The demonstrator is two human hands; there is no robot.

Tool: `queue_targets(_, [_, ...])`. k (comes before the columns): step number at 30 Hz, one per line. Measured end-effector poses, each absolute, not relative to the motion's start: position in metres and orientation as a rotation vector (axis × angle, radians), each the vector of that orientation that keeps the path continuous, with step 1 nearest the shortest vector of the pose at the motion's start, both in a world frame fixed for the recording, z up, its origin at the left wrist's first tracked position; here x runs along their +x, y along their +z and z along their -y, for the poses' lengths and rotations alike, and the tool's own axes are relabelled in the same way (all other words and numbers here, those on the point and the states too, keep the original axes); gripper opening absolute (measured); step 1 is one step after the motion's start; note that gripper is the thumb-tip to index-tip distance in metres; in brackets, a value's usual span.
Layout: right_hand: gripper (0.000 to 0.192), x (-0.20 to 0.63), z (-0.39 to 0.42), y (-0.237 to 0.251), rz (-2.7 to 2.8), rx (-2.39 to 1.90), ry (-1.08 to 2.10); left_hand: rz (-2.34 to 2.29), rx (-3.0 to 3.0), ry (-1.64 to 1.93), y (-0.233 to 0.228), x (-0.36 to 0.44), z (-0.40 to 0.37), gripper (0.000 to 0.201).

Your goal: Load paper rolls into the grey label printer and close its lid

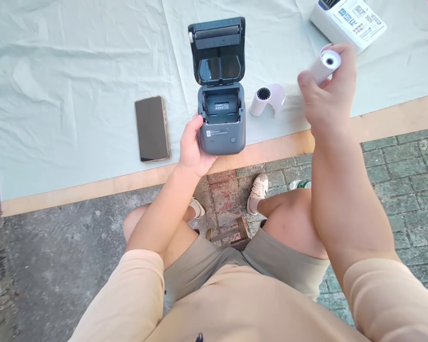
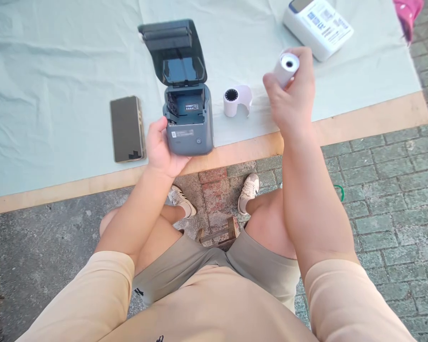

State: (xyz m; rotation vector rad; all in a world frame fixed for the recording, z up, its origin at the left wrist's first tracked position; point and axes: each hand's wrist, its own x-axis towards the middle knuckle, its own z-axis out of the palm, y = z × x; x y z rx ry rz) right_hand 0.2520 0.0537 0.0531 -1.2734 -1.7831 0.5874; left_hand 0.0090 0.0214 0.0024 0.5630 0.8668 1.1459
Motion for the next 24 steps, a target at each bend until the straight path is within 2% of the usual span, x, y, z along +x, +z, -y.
queue_targets(5, [0.025, 0.269, -0.060, 0.014, 1.786, -1.359, 0.504, -0.862, 0.614, 1.119, 0.004, 0.007, -0.022, 0.051])
queue_targets(9, [0.039, 0.286, -0.087, -0.012, 1.624, -1.515, 0.373, -0.846, 0.626, 1.134, 0.003, 0.007, -0.022, 0.051])
queue_targets(12, [0.054, 0.283, -0.085, -0.003, 1.565, -1.529, 0.169, -0.832, 0.595, 1.151, 0.003, 0.008, -0.022, 0.048])
queue_targets(14, [0.057, 0.273, -0.073, 0.012, 1.611, -1.552, 0.064, -0.834, 0.568, 1.157, 0.004, 0.009, -0.022, 0.045])
queue_targets(20, [0.051, 0.226, -0.057, 0.030, 1.834, -1.648, 0.133, -0.847, 0.508, 1.192, 0.004, 0.012, -0.022, 0.036])
queue_targets(24, [0.059, 0.215, -0.073, 0.019, 1.702, -1.631, 0.113, -0.819, 0.504, 1.202, 0.003, 0.011, -0.022, 0.035])
